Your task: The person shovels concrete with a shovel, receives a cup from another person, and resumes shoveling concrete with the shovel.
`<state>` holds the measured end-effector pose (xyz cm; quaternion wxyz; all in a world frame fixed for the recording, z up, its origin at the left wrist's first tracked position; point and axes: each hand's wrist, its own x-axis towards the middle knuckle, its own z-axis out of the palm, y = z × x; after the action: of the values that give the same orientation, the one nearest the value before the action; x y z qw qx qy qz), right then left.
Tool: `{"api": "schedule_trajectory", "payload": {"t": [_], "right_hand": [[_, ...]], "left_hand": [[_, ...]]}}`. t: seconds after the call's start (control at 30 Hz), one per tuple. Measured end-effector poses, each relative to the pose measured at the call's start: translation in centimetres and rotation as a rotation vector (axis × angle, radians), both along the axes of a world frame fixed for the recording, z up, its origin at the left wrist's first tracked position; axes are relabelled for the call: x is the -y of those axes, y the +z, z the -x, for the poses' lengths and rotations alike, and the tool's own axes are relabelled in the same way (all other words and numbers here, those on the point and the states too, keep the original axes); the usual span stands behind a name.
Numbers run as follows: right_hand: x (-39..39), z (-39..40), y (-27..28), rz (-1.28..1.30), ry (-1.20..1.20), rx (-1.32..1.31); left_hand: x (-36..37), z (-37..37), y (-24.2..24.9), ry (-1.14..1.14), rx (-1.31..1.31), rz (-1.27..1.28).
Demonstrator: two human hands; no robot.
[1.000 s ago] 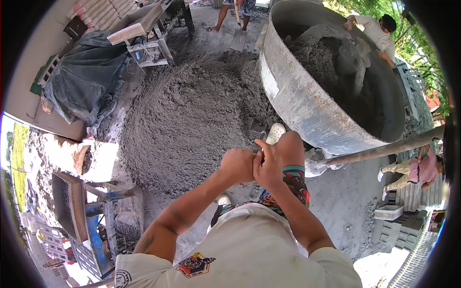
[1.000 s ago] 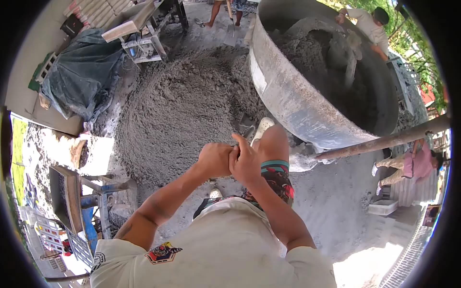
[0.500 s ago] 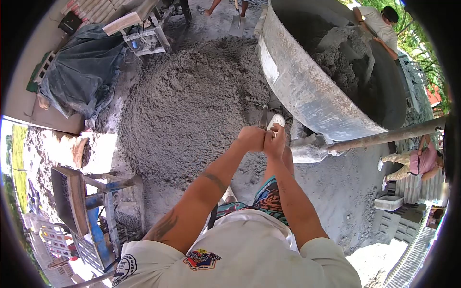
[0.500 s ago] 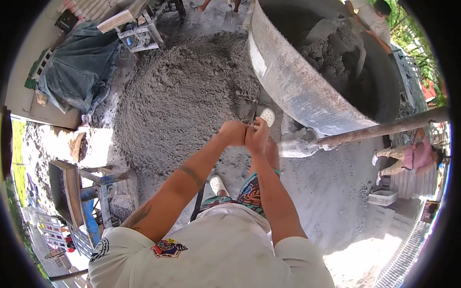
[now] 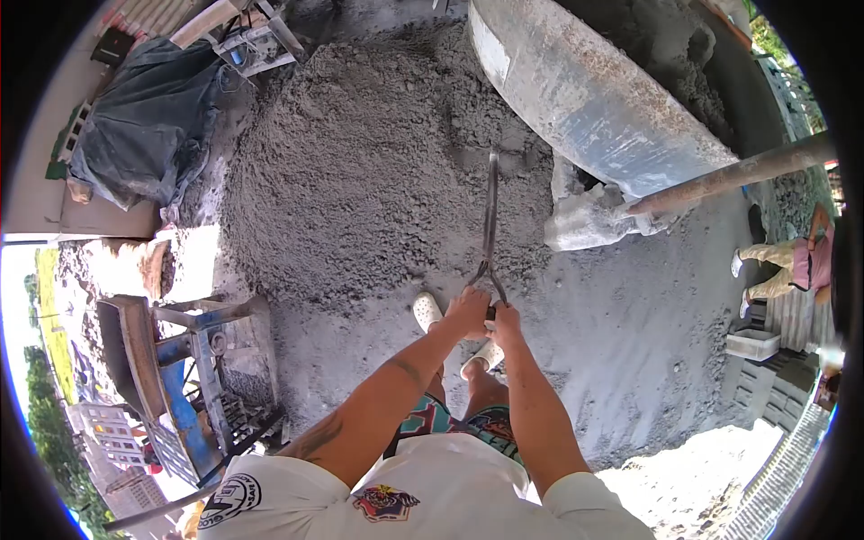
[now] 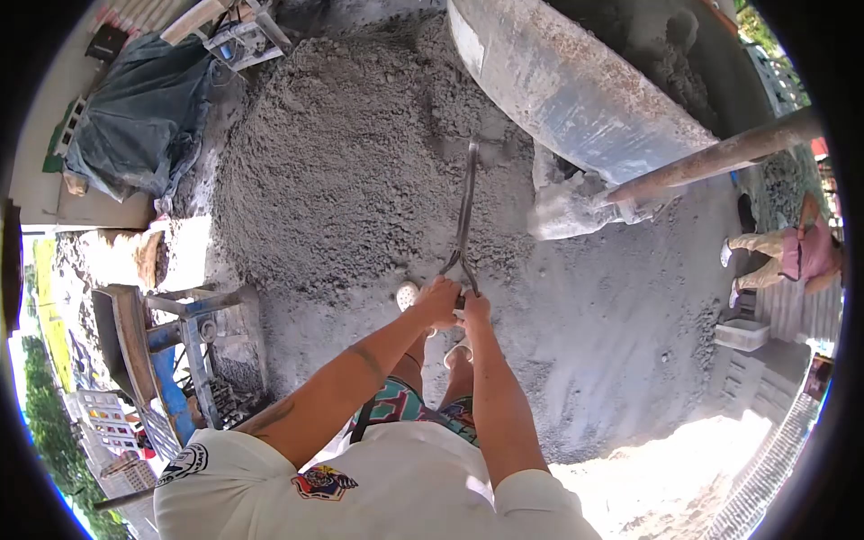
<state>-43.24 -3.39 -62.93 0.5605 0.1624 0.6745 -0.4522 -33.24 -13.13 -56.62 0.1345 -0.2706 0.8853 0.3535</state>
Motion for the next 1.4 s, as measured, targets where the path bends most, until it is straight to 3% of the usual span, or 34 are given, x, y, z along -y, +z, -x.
{"api": "schedule_trajectory", "payload": {"t": [0.13,0.23,0.27,0.33,0.4,0.47,0.5,0.57,0.63,0.77,0.83,0.87,0.93,1.03,1.13,1.17,1.23,1.27,1.3,1.4], "right_hand": [[-6.4,1.6,7.7,0.08,0.093,-0.114],[-9.2,2.4,11.7,0.109,0.088,-0.039],[-10.8,2.8,10.8,0.122,0.081,-0.038],[-14.7,3.3,6.2,0.441,0.232,-0.314],[-15.6,4.4,20.5,0.314,-0.195,0.04],[-17.7,6.1,22.5,0.391,-0.347,0.169],[-18.2,6.5,22.1,0.389,-0.363,0.179],[-19.1,7.3,20.8,0.254,-0.755,0.209],[-20.6,8.1,17.3,0.183,-0.917,0.198],[-20.0,7.1,12.9,-0.157,-1.14,0.057],[-18.2,5.4,11.8,-0.344,-1.175,-0.067],[-17.0,4.5,12.2,-0.406,-1.153,-0.115],[-14.0,2.1,14.0,-0.471,-1.14,-0.223],[-10.6,-1.4,15.4,-0.611,-1.161,-0.281],[-11.1,-4.3,14.2,-0.645,-1.013,-0.381],[-11.5,-4.5,14.2,-0.646,-1.081,-0.317],[-20.8,-10.3,8.7,-0.791,-0.493,-0.65],[-15.2,-6.0,14.6,-0.679,-0.982,-0.31],[-13.3,-4.7,16.7,-0.691,-1.054,-0.303],[-15.6,-3.0,18.1,-0.698,-0.957,-0.435]], "left_hand": [[-7.1,1.2,5.0,0.02,-0.01,0.04],[-8.5,1.1,9.7,-0.069,0.049,0.018],[-9.1,1.5,11.8,-0.101,0.06,0.005],[-10.2,2.2,15.7,-0.156,0.084,-0.005],[-10.3,3.7,18.2,-0.335,-0.123,-0.009],[-8.0,6.1,17.8,-0.294,-0.245,-0.001],[-6.5,7.3,17.2,-0.237,-0.365,0.001],[-3.0,9.7,10.2,-0.147,-0.416,0.028],[0.0,12.3,3.2,0.235,-0.138,-0.315],[5.3,16.0,-9.4,0.282,0.049,-0.497],[7.5,18.4,-14.2,0.434,0.51,-0.818],[7.7,20.0,-12.5,0.701,0.474,-0.941],[8.6,21.7,-15.6,0.974,0.422,-1.135],[8.9,19.8,-21.3,1.078,0.457,-1.253],[7.4,17.4,-21.5,1.109,0.528,-1.26],[7.1,17.5,-21.3,1.129,0.532,-1.264],[6.6,17.3,-19.6,1.184,0.537,-1.286],[6.4,17.0,-19.0,1.209,0.539,-1.306],[6.2,17.2,-18.3,1.233,0.527,-1.319],[6.8,18.2,-15.4,1.327,0.444,-1.357]]}}
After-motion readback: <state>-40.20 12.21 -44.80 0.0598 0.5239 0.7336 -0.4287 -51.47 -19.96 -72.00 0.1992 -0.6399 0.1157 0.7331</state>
